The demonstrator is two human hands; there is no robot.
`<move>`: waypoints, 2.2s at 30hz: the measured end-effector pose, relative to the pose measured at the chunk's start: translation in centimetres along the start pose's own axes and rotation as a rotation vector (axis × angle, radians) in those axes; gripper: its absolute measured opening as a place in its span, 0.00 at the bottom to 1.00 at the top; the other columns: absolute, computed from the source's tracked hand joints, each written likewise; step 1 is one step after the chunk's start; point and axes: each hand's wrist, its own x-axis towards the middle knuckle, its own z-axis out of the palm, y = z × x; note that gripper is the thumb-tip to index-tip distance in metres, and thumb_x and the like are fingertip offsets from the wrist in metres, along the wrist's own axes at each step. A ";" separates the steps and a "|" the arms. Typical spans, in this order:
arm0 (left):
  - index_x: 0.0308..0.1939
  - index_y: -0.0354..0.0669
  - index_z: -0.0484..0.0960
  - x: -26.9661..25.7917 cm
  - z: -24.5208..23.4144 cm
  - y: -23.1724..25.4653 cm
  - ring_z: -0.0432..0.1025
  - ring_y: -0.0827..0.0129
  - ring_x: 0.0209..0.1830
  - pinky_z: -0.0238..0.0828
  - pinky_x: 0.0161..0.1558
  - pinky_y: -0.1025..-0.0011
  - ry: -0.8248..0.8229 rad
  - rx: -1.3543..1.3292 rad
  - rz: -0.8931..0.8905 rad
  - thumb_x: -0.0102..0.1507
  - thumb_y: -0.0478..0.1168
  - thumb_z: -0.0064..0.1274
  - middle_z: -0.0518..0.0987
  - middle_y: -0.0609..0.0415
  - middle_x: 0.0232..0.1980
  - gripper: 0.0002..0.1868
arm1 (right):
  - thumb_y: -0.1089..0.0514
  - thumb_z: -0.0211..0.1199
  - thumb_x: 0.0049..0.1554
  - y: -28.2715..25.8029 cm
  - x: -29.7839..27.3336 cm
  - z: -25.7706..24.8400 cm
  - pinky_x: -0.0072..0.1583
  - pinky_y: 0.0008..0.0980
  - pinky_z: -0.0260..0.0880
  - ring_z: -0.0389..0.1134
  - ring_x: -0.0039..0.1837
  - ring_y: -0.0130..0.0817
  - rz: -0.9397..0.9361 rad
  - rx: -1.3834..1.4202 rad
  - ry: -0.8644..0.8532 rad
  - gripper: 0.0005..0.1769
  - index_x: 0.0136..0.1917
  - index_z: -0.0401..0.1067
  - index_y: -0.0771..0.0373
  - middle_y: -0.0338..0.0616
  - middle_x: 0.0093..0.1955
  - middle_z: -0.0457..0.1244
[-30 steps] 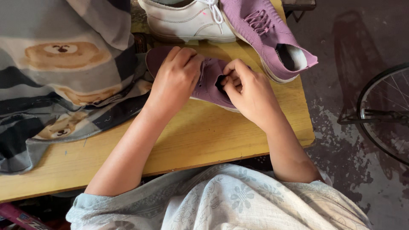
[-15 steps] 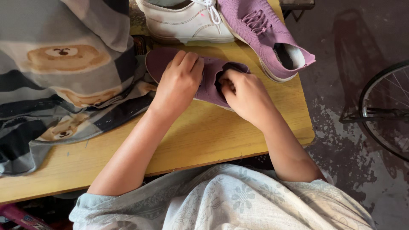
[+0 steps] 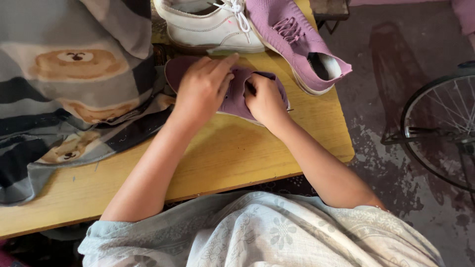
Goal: The person removes the laces from a purple sneaker, then re-laces it by threading the laces through the eyelets and tying a knot. The task is performed on a wooden table with another white shoe visible nearby.
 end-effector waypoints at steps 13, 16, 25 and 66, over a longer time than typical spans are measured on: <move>0.78 0.44 0.57 -1.6 -2.7 -2.0 0.64 0.48 0.68 0.61 0.67 0.55 -0.257 -0.277 -0.250 0.51 0.57 0.75 0.69 0.41 0.66 0.60 | 0.57 0.68 0.53 -6.3 -1.3 -7.4 0.40 0.35 0.70 0.72 0.35 0.34 -0.061 -0.284 0.154 0.07 0.38 0.77 0.62 0.44 0.36 0.70; 0.78 0.44 0.58 -1.6 -2.5 -2.4 0.64 0.50 0.68 0.61 0.68 0.57 -0.255 -0.278 -0.261 0.51 0.57 0.75 0.70 0.42 0.66 0.59 | 0.56 0.68 0.53 -5.9 -1.2 -8.7 0.39 0.34 0.65 0.69 0.34 0.35 0.058 -0.329 0.233 0.09 0.36 0.75 0.63 0.44 0.31 0.66; 0.76 0.40 0.61 -1.8 -2.9 -2.6 0.60 0.44 0.70 0.59 0.67 0.54 -0.213 -0.233 -0.164 0.54 0.54 0.75 0.66 0.36 0.69 0.54 | 0.57 0.66 0.54 -5.8 -1.1 -9.0 0.39 0.34 0.58 0.61 0.32 0.33 0.132 -0.354 0.221 0.09 0.36 0.71 0.62 0.37 0.28 0.58; 0.49 0.34 0.82 -2.0 -0.7 1.0 0.73 0.53 0.43 0.73 0.43 0.59 0.147 0.137 -0.065 0.67 0.40 0.60 0.75 0.46 0.43 0.12 | 0.65 0.56 0.69 -3.6 1.8 -1.3 0.51 0.29 0.71 0.70 0.52 0.31 -0.217 0.074 0.244 0.12 0.65 0.65 0.65 0.46 0.57 0.65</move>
